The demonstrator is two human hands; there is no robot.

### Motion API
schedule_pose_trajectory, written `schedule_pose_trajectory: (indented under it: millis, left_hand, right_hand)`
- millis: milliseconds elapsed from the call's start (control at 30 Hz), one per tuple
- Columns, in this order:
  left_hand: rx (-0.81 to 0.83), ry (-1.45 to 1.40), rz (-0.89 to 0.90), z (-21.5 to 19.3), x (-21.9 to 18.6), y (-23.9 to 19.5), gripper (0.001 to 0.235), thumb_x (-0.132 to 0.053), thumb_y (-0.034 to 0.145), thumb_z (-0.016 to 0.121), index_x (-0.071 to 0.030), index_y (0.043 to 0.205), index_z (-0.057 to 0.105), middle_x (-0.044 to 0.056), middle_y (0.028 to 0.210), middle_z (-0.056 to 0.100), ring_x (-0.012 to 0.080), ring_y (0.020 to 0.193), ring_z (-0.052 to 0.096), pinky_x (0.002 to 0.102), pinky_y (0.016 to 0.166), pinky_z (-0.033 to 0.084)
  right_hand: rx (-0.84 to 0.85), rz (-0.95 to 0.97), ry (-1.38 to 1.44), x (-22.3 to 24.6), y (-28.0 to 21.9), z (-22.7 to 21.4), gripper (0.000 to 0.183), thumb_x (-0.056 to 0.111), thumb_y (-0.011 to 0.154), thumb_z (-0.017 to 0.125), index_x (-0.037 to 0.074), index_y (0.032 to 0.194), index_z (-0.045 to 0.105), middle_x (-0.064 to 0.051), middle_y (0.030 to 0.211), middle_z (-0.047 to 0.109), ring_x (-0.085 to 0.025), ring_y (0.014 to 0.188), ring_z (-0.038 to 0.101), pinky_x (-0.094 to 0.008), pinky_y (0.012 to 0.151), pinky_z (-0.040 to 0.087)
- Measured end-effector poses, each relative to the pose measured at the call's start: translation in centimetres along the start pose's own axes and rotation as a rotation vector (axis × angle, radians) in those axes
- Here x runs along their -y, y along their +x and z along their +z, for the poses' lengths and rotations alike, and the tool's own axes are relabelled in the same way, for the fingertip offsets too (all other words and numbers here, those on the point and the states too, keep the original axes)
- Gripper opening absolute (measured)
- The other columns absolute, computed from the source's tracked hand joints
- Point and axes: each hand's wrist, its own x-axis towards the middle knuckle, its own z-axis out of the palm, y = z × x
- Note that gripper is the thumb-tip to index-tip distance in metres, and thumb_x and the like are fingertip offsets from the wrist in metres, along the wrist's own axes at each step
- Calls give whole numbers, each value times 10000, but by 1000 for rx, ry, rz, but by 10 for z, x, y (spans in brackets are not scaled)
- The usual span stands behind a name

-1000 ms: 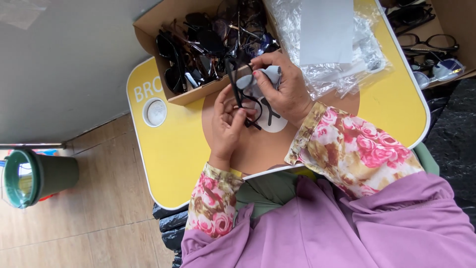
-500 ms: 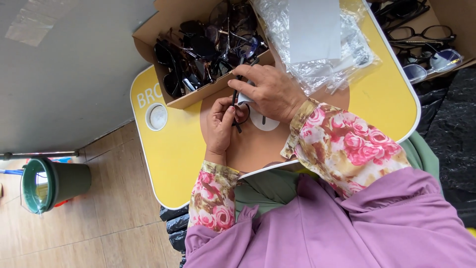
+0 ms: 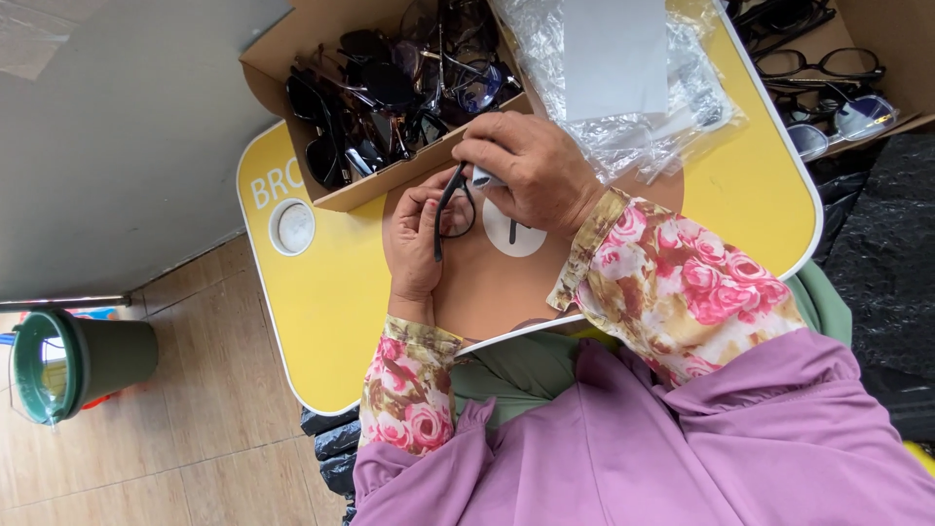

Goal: The person cleans a pair of black eyeglasses with a white cloth, wiping the lenses and frame. They then place the glasses into a clear plastic bag and wrap the package in black bubble wrap.

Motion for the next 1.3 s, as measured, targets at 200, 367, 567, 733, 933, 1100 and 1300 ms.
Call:
schedule_pose_trajectory:
  millis: [200,367,567,733,933,1100,1300]
  left_hand:
    - [-35,151,-22,8,-15,-1,141,-161,1081,560,-73,1069,668,173,1308,663,259,1287,622,356,1131,511]
    - [72,92,-45,15,-26,-3,236,-272,1045,651,-60,1148,674,178,1347,617,243,1267,624,371,1071,589]
    - [98,442,21,23,-35,0,179,-117,993,694,-68,1164,696,93,1257,669,187,1154,676,316,1038,590]
    - [41,555,63,26,-40,1,131,-127,1025,633,-42,1103,697,125,1244,672,223,1151,684,346,1030,588]
    - [-70,710,200,23,-44,-1,151,-167,1050,605,-64,1087,710,106,1194,685,234,1123,675,360,1017,549]
    - [-129,689,204,17,-42,-1,146,-169,1059,587,-79,1086,698,89,1161,689,229,1115,658,361,1015,537]
    - [-179,359,234,0,-21,1,130,-170,1080,571,-90,1115,668,98,1169,622,205,1152,607,332,1035,528]
  right_hand:
    - [-32,-28,77,-2,10,-23,213,47,976,651,-16,1177,684,-171,1108,672,-364,937,685,-466,755,580]
    - [5,-6,49,6,12,-22,206,16,933,690,-6,1138,694,-152,1089,676,-339,877,657,-434,720,551]
    - [56,-19,-2,3,5,-14,273,41,899,698,28,1172,691,-129,1149,680,-319,887,669,-422,721,545]
    - [-24,-1,12,3,14,-26,153,53,995,673,13,1134,724,-135,1036,716,-323,859,674,-432,704,532]
    - [-152,270,353,9,19,-28,111,10,1087,592,-61,1121,669,-195,1038,675,-313,929,668,-394,835,556]
    - [-197,527,547,9,19,-24,105,57,1102,574,-22,1136,634,-140,1084,719,-238,991,730,-341,902,611]
    - [-161,636,579,10,18,-24,104,130,1105,580,64,1105,660,-62,1009,715,-162,964,679,-288,912,522]
